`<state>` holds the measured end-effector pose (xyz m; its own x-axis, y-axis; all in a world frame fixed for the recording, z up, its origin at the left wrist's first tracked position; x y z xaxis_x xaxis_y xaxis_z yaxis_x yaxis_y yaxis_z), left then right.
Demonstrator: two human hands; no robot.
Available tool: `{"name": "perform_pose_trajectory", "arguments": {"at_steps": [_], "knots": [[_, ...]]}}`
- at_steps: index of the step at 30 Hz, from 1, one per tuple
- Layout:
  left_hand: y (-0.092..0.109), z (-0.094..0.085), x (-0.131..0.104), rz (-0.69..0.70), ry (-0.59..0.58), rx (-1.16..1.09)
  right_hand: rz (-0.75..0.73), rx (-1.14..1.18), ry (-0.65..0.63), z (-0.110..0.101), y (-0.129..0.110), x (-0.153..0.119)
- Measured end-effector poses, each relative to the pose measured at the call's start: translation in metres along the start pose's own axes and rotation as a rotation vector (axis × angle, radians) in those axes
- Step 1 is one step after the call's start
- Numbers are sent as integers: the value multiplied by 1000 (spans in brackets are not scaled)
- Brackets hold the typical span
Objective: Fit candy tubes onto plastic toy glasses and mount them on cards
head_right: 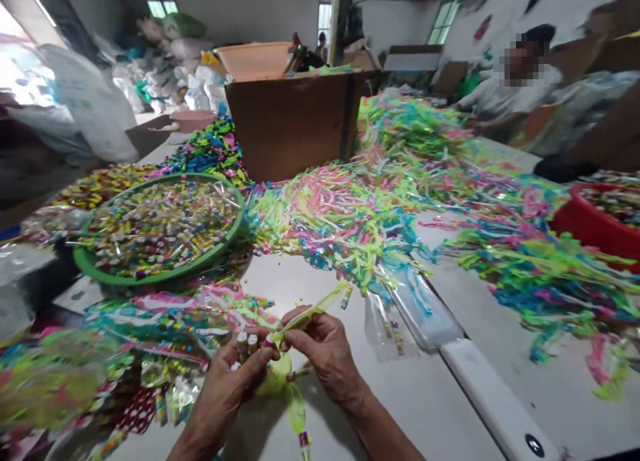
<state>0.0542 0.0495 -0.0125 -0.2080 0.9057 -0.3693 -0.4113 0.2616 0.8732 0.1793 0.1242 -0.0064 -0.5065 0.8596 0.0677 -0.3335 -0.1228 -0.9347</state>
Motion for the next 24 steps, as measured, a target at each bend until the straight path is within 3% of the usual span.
{"name": "perform_pose_trajectory", "arguments": {"at_steps": [5, 10, 17, 24], "knots": [[5, 17, 0, 15, -41, 40, -41, -23, 11, -10, 0, -14], [0, 19, 1, 18, -50, 39, -22, -28, -5, -16, -8, -27], [8, 13, -6, 333, -79, 406, -81, -101, 56, -8, -12, -40], [14, 7, -9, 473, -153, 572, -165, -200, 56, -4, -9, -43]]}}
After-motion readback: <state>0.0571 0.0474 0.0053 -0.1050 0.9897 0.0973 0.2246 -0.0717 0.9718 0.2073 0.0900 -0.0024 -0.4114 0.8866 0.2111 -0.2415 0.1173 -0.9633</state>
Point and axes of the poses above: each hand's wrist, its own x-axis towards the middle knuckle, its own z-axis out of the palm, y = z × x, the point moved 3 cm from there along x, towards the middle knuckle, and after that the axes turned 3 degrees about -x, right-handed, at the moved point
